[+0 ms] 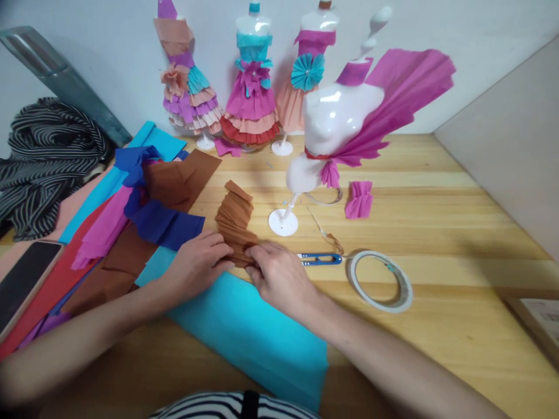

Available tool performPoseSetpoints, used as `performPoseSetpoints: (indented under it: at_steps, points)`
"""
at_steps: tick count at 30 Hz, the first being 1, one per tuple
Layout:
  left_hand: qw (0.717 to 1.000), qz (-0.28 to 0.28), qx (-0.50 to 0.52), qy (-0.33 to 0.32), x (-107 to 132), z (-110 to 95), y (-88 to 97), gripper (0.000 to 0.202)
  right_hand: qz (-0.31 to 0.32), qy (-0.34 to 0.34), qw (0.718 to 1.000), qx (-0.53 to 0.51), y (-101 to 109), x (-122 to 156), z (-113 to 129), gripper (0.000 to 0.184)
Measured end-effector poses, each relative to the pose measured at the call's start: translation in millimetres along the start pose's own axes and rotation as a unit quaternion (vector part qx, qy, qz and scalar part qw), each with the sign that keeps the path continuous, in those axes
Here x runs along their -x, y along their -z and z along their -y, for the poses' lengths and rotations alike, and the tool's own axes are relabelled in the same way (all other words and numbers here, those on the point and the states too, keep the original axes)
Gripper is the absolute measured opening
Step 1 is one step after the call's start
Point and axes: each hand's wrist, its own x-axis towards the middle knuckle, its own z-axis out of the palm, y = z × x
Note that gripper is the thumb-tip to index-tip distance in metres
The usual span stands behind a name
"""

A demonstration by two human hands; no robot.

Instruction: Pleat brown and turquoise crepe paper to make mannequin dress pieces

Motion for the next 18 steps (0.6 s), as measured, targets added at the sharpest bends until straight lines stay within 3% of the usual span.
performPoseSetpoints:
  at_steps: [10,14,18]
  points:
    - [0.999,-0.025,-0.024,-0.018,-6.5,1.5,-3.0,0.022,-0.071,0.025,0.997,-0.008,-4.0,2.0,-3.8,0.010]
    - [0.999,-0.014,-0.035,-0.031,-6.9,1.7,-2.2,0.019,-0.065,-0.005,0.998,0.019,-3.3,-0.8,-4.2,0.015]
    - [0.999,-0.016,-0.028,-0.023,-6.1,0.2,-0.1,0.014,-0.049,0.007,0.999,0.012,-2.9,-1.6,-4.7,0.009]
